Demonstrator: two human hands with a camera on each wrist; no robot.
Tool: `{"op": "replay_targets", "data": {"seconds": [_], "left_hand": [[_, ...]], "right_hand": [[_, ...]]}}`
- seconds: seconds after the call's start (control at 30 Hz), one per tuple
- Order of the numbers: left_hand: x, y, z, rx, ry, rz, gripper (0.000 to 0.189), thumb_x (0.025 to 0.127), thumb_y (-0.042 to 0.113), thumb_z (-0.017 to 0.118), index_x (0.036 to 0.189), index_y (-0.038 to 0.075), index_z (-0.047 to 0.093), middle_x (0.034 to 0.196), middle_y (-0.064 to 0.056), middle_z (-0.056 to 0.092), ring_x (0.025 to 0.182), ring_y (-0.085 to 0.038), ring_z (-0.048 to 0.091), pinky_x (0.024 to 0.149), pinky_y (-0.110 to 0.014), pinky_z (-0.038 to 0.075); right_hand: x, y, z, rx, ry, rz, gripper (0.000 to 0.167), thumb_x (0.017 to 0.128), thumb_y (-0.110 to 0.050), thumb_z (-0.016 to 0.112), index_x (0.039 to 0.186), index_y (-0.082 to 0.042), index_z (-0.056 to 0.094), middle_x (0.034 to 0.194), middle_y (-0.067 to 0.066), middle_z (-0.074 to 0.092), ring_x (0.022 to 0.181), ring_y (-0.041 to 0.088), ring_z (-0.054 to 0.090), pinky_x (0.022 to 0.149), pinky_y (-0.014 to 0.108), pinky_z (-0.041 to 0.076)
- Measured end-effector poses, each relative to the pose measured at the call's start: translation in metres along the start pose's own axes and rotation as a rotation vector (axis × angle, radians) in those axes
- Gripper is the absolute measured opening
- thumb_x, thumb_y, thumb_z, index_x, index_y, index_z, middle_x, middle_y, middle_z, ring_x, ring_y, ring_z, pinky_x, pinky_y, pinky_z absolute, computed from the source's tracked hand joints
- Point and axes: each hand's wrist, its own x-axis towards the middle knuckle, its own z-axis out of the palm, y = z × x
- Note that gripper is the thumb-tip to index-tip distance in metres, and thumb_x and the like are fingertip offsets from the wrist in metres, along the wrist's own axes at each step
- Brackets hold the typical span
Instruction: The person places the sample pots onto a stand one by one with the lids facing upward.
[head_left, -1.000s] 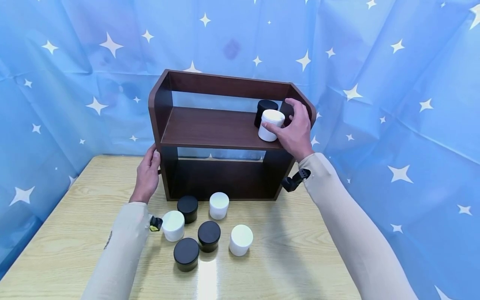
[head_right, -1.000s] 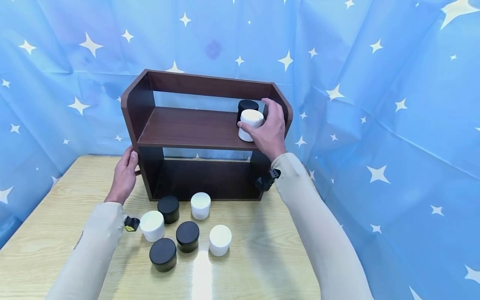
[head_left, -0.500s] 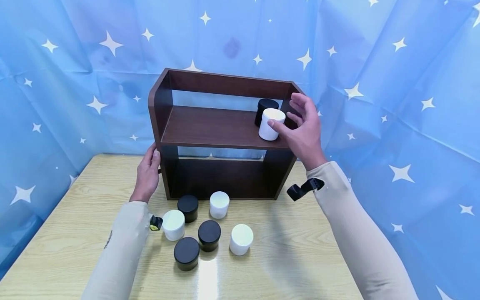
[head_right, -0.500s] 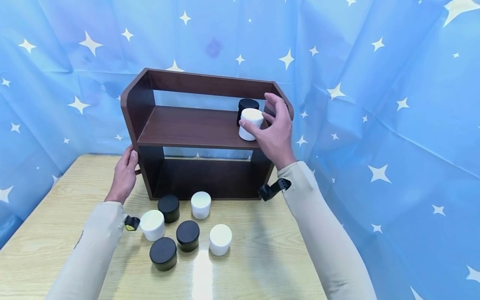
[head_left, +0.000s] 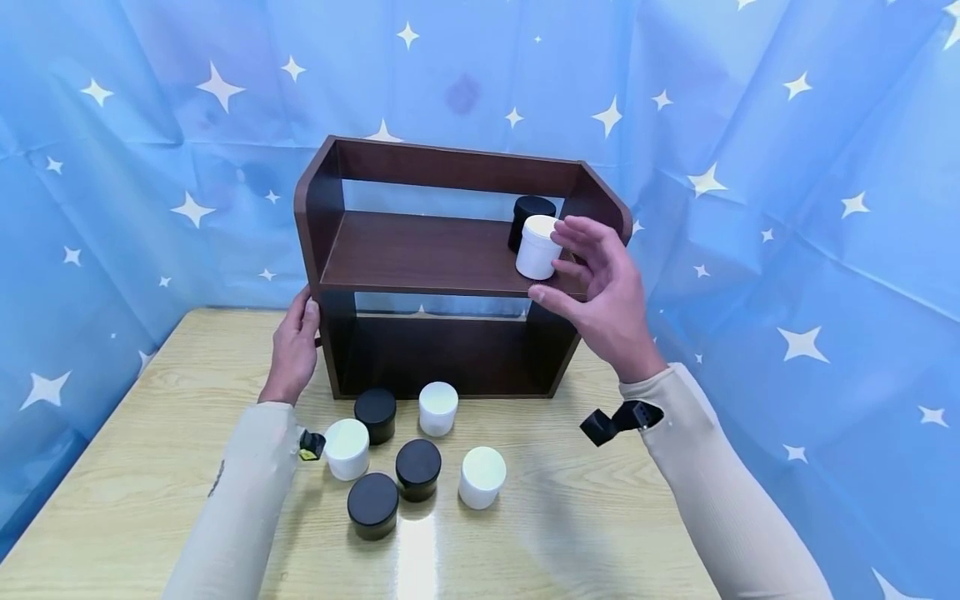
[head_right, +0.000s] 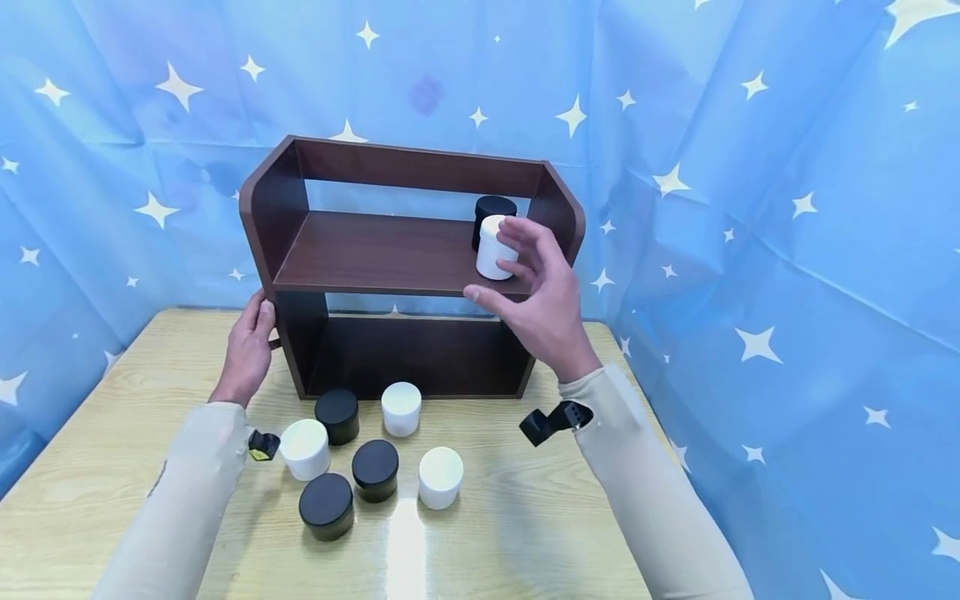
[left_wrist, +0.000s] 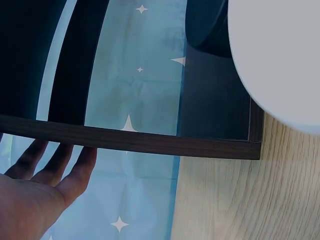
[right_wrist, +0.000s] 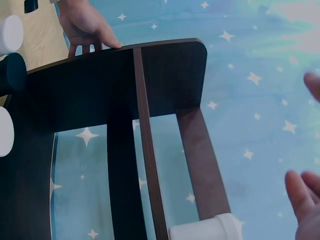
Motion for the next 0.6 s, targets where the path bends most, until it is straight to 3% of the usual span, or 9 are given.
{"op": "replay_targets", "data": {"seconds": [0.33, 0.6], "left_hand": [[0.000, -0.001, 0.000, 0.004, 0.004, 0.007, 0.062, 0.104, 0.061, 0.024, 0.161, 0.038, 0.016, 0.170, 0.000, 0.021, 0.154, -0.035, 0.026, 0.118, -0.066, 0.033], [0.000, 0.000, 0.001, 0.000, 0.006, 0.012, 0.062, 0.105, 0.060, 0.024, 0.161, 0.036, 0.016, 0.170, -0.001, 0.021, 0.155, -0.034, 0.026, 0.118, -0.066, 0.033]], "right_hand": [[-0.029, 0.012, -0.002, 0.090, -0.211, -0.082, 0.083, 0.070, 0.017, 0.081, 0.144, 0.001, 0.046, 0.145, 0.023, 0.051, 0.134, 0.028, 0.053, 0.105, 0.025, 0.053], [-0.056, 0.032, 0.004, 0.128, -0.328, -0.064, 0.085, 0.070, 0.014, 0.083, 0.145, 0.004, 0.043, 0.149, 0.019, 0.049, 0.139, 0.023, 0.049, 0.106, 0.030, 0.053]]}}
